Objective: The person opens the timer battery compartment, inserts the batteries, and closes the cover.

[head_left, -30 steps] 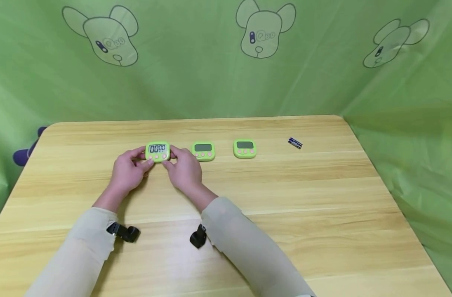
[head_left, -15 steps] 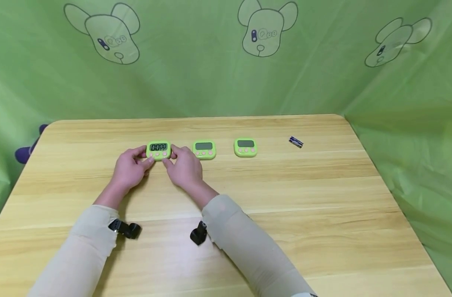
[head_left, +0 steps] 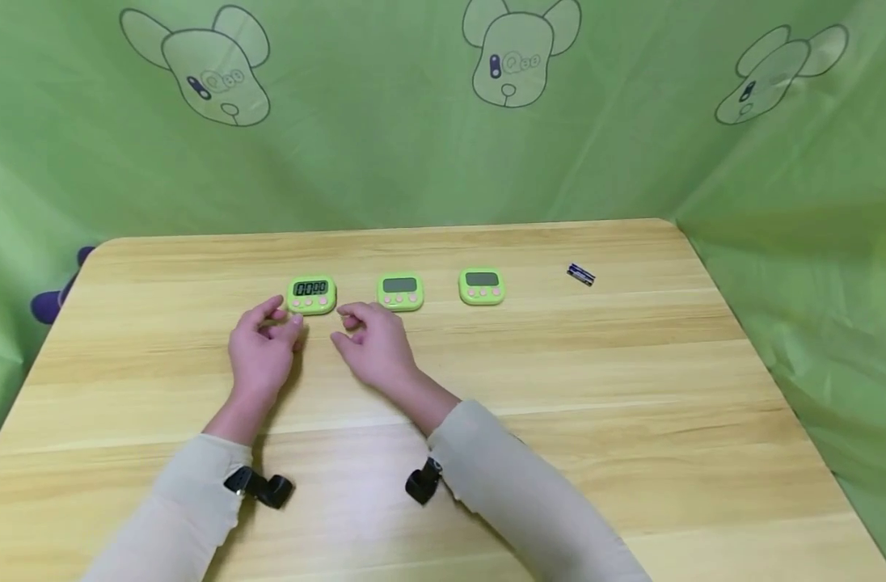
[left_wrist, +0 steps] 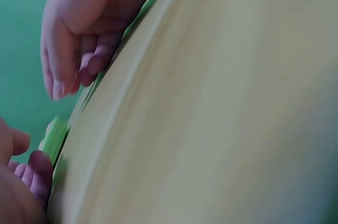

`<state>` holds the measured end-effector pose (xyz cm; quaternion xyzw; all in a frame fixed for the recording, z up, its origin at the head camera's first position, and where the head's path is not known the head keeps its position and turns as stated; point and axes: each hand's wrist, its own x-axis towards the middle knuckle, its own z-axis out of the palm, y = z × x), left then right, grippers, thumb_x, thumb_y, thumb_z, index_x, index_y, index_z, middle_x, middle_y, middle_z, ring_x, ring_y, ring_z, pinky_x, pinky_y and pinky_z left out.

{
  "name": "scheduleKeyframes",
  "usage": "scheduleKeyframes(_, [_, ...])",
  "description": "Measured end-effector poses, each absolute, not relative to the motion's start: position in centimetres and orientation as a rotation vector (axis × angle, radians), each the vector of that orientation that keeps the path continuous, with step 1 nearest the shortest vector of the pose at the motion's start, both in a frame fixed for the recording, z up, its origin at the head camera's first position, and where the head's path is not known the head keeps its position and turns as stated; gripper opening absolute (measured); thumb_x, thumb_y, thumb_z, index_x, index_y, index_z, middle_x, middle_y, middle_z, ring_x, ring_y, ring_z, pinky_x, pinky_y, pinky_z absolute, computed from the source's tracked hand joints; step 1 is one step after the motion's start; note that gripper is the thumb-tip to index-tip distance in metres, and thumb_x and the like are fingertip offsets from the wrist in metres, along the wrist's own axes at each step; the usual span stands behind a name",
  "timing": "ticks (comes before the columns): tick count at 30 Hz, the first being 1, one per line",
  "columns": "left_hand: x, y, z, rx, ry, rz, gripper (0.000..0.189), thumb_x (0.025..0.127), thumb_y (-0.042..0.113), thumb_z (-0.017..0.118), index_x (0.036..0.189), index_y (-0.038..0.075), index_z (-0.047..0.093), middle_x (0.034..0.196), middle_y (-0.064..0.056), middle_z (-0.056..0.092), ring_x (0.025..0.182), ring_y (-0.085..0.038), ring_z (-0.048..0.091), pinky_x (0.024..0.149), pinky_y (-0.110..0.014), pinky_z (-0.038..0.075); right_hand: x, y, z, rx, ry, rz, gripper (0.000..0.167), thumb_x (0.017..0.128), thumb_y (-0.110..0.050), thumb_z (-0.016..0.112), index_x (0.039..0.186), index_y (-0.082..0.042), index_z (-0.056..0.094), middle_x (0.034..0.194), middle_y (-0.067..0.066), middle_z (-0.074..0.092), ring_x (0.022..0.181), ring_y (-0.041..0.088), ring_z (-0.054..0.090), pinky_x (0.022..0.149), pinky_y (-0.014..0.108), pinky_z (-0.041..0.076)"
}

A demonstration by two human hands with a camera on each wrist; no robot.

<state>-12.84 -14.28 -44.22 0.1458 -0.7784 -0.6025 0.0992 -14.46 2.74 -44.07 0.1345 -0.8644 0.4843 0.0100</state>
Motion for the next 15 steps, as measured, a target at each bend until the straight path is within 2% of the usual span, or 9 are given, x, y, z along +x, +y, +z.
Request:
scheduleKeyframes(7, [-10.9,-10.4,-44.8,0.214,-2.324,-1.72,0.035,0.087,-0.001,0.074,0.121,-0.002,0.066,0.102,-0.011,0.063,0.08,-0.018,0.057,0.067,-0.017,0.051,-12.9,6.0,-43.5,0.463,-2.691,1.523,0.031,0.085,-0.009,0.08,0.113,-0.002,0.071,0.095,0.006,0.068,0.073,0.01,0.061,0.068,0.021,0.054])
scheduleKeyframes(15, [-11.3,-6.8,-44.7,0.035,-2.338,-1.725,0.038,0.085,0.0,0.077,0.121,-0.005,0.066,0.107,-0.015,0.062,0.079,-0.02,0.06,0.068,-0.019,0.052,-12.0,9.9,-43.5,0.363,-2.636,1.531,0.033,0.083,-0.007,0.081,0.114,0.0,0.071,0.094,0.008,0.068,0.071,0.014,0.063,0.065,0.024,0.056])
